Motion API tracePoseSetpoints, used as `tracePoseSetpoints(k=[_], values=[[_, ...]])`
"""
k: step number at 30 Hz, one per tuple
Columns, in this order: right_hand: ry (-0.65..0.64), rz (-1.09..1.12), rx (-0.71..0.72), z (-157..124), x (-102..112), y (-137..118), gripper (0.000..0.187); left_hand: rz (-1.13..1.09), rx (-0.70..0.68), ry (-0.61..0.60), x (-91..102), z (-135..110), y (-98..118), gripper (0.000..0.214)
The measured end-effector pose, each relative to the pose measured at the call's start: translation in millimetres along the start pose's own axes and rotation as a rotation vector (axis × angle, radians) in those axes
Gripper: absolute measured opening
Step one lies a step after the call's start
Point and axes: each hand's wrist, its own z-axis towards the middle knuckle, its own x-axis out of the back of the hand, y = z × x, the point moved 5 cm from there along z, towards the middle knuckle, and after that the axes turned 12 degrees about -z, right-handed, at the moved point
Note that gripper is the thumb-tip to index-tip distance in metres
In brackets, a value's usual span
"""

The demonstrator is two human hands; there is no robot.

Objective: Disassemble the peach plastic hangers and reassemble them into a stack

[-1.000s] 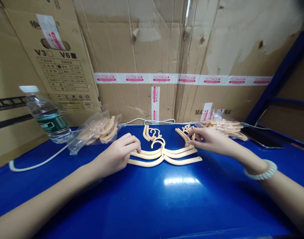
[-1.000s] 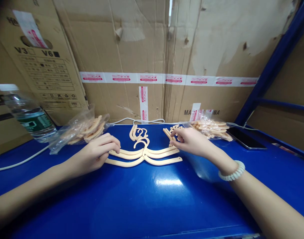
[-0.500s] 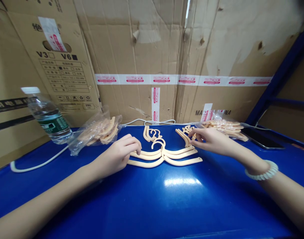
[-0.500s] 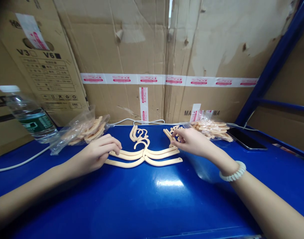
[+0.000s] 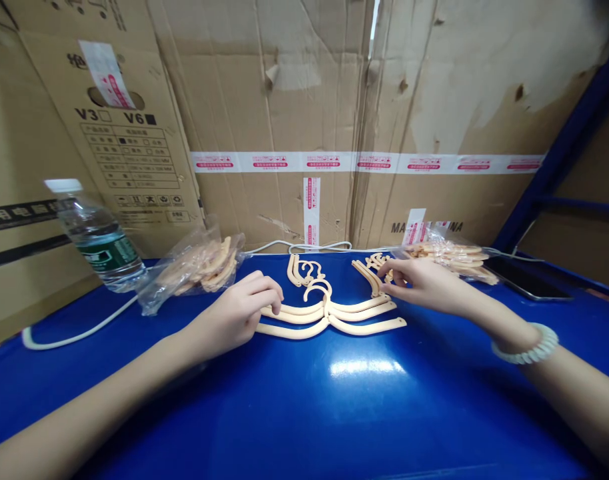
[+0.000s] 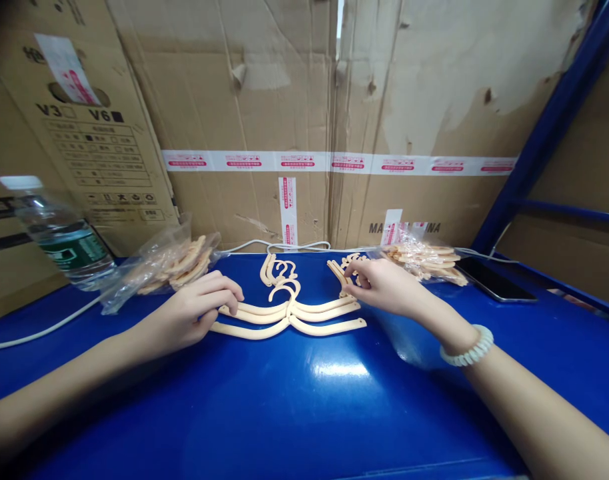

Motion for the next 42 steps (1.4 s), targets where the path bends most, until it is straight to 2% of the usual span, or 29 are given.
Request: tracePoseSetpoints(k=[5, 10, 20, 31, 42], values=[[0.002, -0.008, 0.005, -0.2, -0.4, -0.3, 0.025, 0.005, 0.007, -0.007, 0.3, 0.2, -1.4, 0.042], [0.015, 0.007, 0.006, -0.5, 1.8, -2.2, 0.026, 0.021, 0.021, -0.009, -0.3, 0.4, -1.8, 0.032], [0.034, -0.006, -0.022, 0.4, 2.6, 0.6, 0.028, 0.018, 0.031, -0.011, -0.4, -1.2, -3.8, 0.039], [0.066, -0.012, -0.026, 0.3, 1.2, 3.5, 0.028, 0.016, 0.030, 0.017, 1.2, -0.7, -2.8, 0.039], [0.072, -0.008, -0.030, 0.3, 2.0, 2.8, 0.028, 0.015, 0.031, -0.003, -0.1, -1.8, -4.6, 0.041]])
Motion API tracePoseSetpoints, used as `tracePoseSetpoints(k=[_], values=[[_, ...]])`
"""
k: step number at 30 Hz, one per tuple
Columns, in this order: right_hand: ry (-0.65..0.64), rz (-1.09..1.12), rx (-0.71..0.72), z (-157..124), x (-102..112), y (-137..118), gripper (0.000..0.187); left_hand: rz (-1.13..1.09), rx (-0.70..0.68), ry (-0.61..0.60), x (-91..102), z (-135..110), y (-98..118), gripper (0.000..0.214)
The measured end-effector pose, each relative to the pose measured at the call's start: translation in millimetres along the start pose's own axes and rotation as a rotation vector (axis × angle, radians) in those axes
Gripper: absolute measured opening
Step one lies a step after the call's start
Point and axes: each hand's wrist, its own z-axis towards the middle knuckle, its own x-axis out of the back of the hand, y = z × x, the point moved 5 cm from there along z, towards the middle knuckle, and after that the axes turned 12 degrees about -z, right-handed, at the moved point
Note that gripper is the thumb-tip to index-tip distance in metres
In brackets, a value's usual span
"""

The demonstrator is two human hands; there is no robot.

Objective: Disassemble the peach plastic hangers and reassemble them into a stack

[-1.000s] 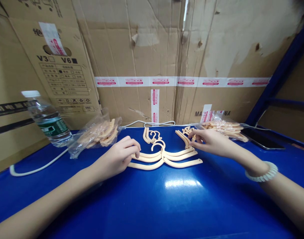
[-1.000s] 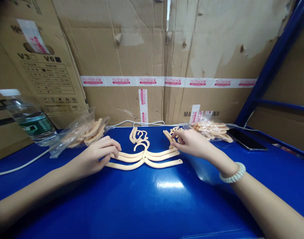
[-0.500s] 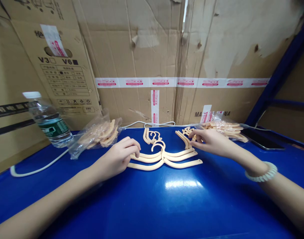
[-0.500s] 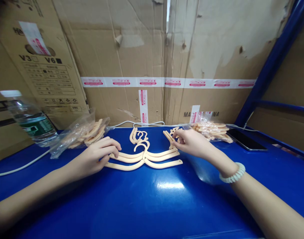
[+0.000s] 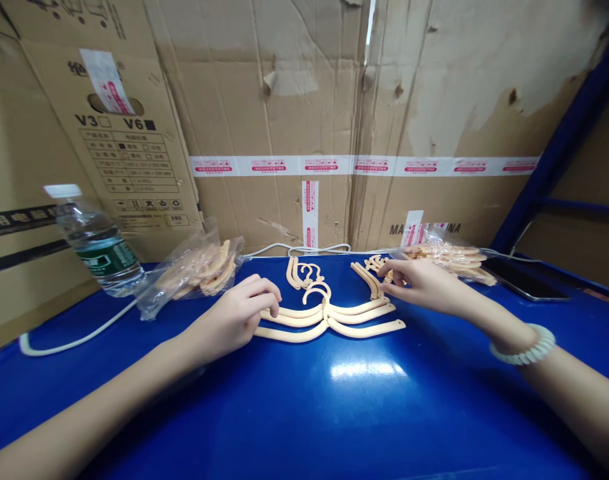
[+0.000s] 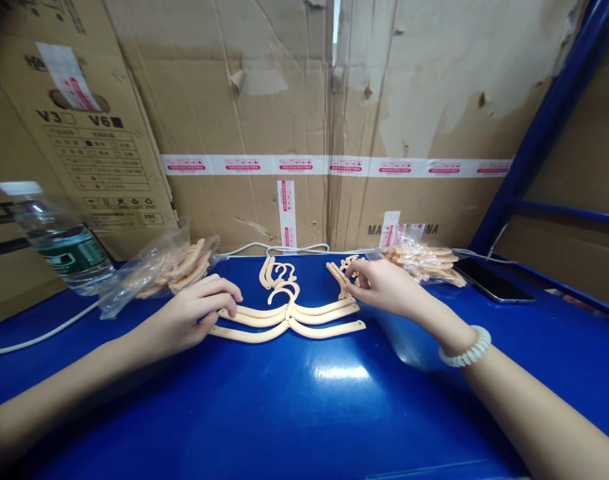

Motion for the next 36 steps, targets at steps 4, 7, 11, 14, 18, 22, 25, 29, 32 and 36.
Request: tracePoseSetpoints(k=[4, 7, 11, 14, 18, 22, 25, 29, 32, 36], values=[[-0.015, 0.004, 0.001, 0, 0, 0, 0.026, -0.001, -0.001, -0.004, 0.0, 0, 1, 0.039], [-0.019, 0.009, 0.001, 0, 0, 0, 0.025, 0.001, -0.004, 0.002, 0.5, 1, 2, 0.038], [-0.027, -0.004, 0.002, 0, -1, 1, 0.026, 0.026, -0.014, 0.015, 1.2, 1, 3, 0.036], [-0.026, -0.003, 0.000, 0, -2, 1, 0.027, 0.045, -0.020, 0.019, 1.3, 2, 2, 0.036], [-0.030, 0.013, 0.010, 0, -2, 1, 0.026, 0.035, -0.023, 0.012, 1.2, 1, 1, 0.038], [-0.035, 0.001, 0.003, 0, -1, 1, 0.024, 0.019, -0.025, 0.007, 2.1, 0, 3, 0.039], [-0.031, -0.002, -0.005, 0, 0, 0, 0.024, 0.026, -0.026, 0.015, 3.2, 0, 4, 0.038], [-0.026, 0.014, 0.029, 0, -2, -4, 0.020, 0.047, -0.028, 0.022, 4.5, 2, 4, 0.037], [-0.019, 0.097, 0.026, 0, -6, -8, 0.017, 0.073, -0.022, 0.026, 7.5, 3, 4, 0.036], [0.037, 0.243, 0.020, 6, -8, -15, 0.016, 0.108, 0.012, 0.045, 16.3, 4, 1, 0.034]])
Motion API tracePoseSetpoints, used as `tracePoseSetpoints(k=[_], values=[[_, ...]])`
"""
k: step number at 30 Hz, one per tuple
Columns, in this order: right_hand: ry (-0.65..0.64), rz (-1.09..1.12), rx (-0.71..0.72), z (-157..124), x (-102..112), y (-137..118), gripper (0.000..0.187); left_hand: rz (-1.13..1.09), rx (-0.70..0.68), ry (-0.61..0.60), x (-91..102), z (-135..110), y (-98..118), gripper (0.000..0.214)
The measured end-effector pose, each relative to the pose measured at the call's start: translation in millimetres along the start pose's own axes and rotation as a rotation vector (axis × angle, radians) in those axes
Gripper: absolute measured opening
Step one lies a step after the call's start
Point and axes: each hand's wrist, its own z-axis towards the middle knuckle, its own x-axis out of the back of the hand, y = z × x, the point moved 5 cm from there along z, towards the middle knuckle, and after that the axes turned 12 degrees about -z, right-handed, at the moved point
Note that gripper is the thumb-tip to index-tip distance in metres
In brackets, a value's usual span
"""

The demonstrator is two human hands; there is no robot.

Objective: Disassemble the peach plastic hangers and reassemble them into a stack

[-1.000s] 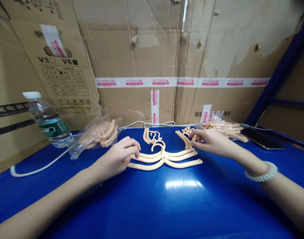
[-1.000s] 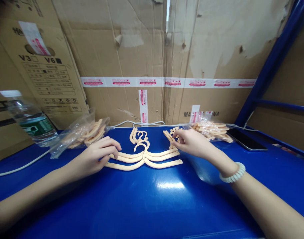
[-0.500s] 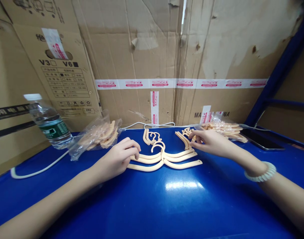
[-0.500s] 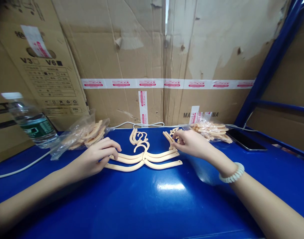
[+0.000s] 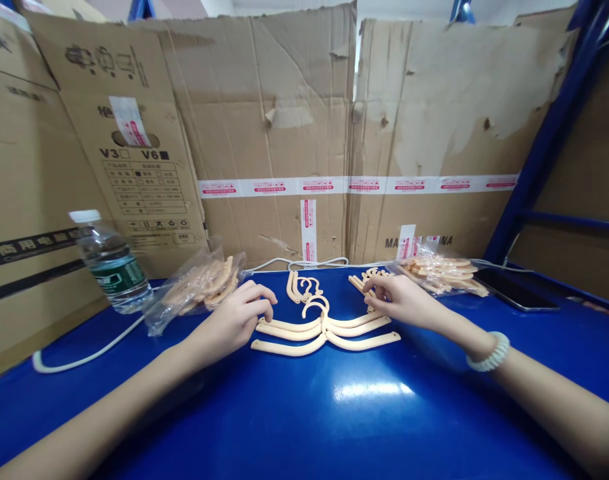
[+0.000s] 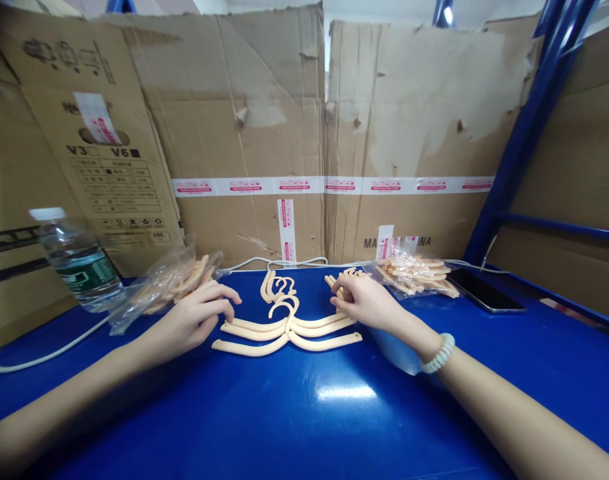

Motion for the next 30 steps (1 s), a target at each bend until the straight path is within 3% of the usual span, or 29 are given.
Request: tracePoseSetpoints(k=[4, 11, 18, 24, 30], values=[[0.067, 0.051, -0.004, 16, 1, -9, 0.019, 0.002, 0.007, -0.021, 4.4, 8, -4, 0.035], [0.048, 0.005, 0.064, 70, -13, -36, 0.013, -0.011, 0.046, -0.017, -1.0, 33, -28, 0.036], [-0.139, -0.156, 0.185, 119, -42, -52, 0.017, -0.036, 0.082, -0.124, -26.5, 46, -58, 0.033], [-0.294, -0.241, 0.328, 134, -69, -53, 0.020, -0.038, 0.100, -0.219, -42.4, 43, -72, 0.019], [-0.240, -0.323, 0.309, 137, -80, -46, 0.020, -0.026, 0.134, -0.243, -46.6, 41, -85, 0.020]])
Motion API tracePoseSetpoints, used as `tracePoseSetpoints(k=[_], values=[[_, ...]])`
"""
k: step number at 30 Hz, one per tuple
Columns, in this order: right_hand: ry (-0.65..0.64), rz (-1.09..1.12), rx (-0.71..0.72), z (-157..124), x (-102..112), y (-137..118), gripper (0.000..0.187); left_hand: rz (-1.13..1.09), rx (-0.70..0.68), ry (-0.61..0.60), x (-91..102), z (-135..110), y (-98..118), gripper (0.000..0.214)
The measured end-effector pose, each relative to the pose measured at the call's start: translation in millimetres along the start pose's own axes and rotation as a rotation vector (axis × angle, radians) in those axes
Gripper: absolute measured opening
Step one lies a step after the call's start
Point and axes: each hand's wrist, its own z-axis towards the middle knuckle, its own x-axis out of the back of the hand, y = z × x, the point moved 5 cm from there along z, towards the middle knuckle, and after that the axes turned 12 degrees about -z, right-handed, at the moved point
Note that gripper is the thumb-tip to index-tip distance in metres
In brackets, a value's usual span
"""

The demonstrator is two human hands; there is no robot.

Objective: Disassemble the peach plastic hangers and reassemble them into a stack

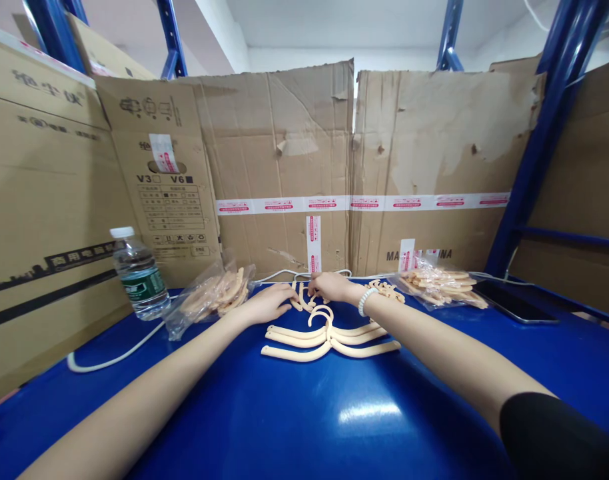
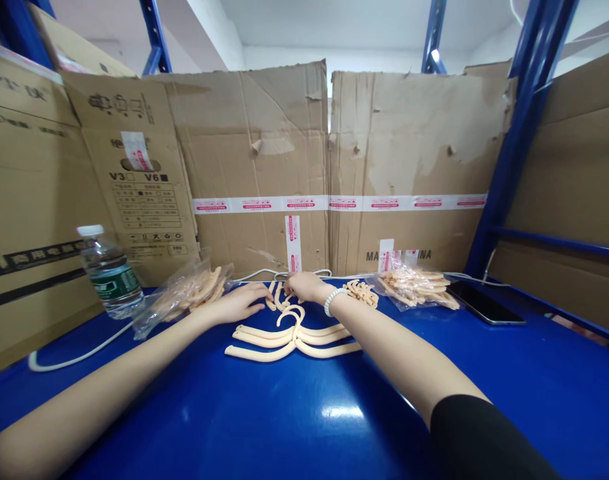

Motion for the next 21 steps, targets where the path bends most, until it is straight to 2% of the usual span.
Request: tracePoseSetpoints(k=[4, 8, 13, 16, 18, 21], values=[[0.088, 0.057, 0.036, -1, 1, 0, 0.019, -0.006, 0.020, -0.018, -1.3, 2, -3, 0.020], [0.258, 0.214, 0.021, -6, 7, 10, 0.018, -0.028, 0.035, -0.032, -1.2, 3, -2, 0.021], [0.539, 0.525, -0.169, -20, 20, 34, 0.021, -0.068, 0.056, -0.020, 1.6, 0, 3, 0.020], [0.656, 0.775, -0.299, -37, 28, 40, 0.026, -0.114, 0.059, 0.014, 6.9, -7, 11, 0.014], [0.687, 0.960, -0.368, -54, 33, 39, 0.030, -0.160, 0.055, 0.051, 12.4, -15, 21, 0.017], [0.648, 1.219, -0.432, -83, 38, 26, 0.034, -0.255, 0.038, 0.132, 22.1, -28, 42, 0.020]])
